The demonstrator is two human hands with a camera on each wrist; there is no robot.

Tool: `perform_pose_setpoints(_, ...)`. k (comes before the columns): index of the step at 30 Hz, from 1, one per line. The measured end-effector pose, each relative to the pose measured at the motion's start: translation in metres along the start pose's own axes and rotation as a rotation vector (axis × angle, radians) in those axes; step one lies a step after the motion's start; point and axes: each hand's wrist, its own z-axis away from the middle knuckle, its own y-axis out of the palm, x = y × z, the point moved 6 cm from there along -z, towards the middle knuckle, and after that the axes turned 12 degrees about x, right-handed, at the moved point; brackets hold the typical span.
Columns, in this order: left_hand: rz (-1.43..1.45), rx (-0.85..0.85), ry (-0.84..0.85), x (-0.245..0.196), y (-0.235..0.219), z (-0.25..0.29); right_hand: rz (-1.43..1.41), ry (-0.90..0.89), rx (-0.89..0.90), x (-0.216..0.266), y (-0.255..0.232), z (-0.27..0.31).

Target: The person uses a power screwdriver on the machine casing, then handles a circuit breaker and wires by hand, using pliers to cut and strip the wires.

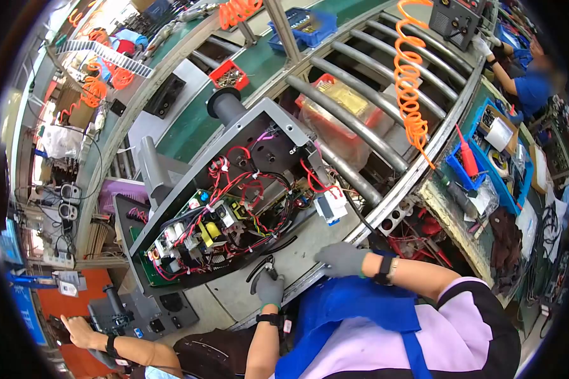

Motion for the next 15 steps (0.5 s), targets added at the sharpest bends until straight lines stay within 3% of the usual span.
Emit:
perform_pose_setpoints(3, -0.059, -0.092, -0.073, -0.010, -0.019, 0.018, -0.020, -0.113, 0.114, 0.026, 0.001, -0.031)
perform_pose_setpoints(5, 0.016, -0.116, -0.034, -0.022, -0.047, 0.050, -0.054, -0.155, 0.245, 0.039, 0.009, -0.047)
perform_pose_setpoints(6, 0.049, -0.123, -0.014, -0.030, -0.064, 0.070, -0.095, -0.186, 0.219, 0.046, 0.010, -0.052)
perform_pose_setpoints(9, 0.845, 0.238, -0.112, -0.072, -0.090, 0.109, -0.336, -0.249, 0.226, 0.065, 0.011, -0.052)
perform_pose_setpoints(12, 1.185, 0.295, 0.097, -0.130, -0.099, 0.115, -0.818, -0.229, 0.391, 0.095, -0.020, -0.031)
perform_pose_setpoints(13, 1.072, 0.310, 0.074, -0.150, -0.107, 0.114, -0.798, -0.219, 0.330, 0.096, -0.031, -0.023)
perform_pose_setpoints(15, 1.104, 0.217, 0.277, -0.181, -0.103, 0.107, -0.763, -0.199, 0.210, 0.091, -0.045, -0.002)
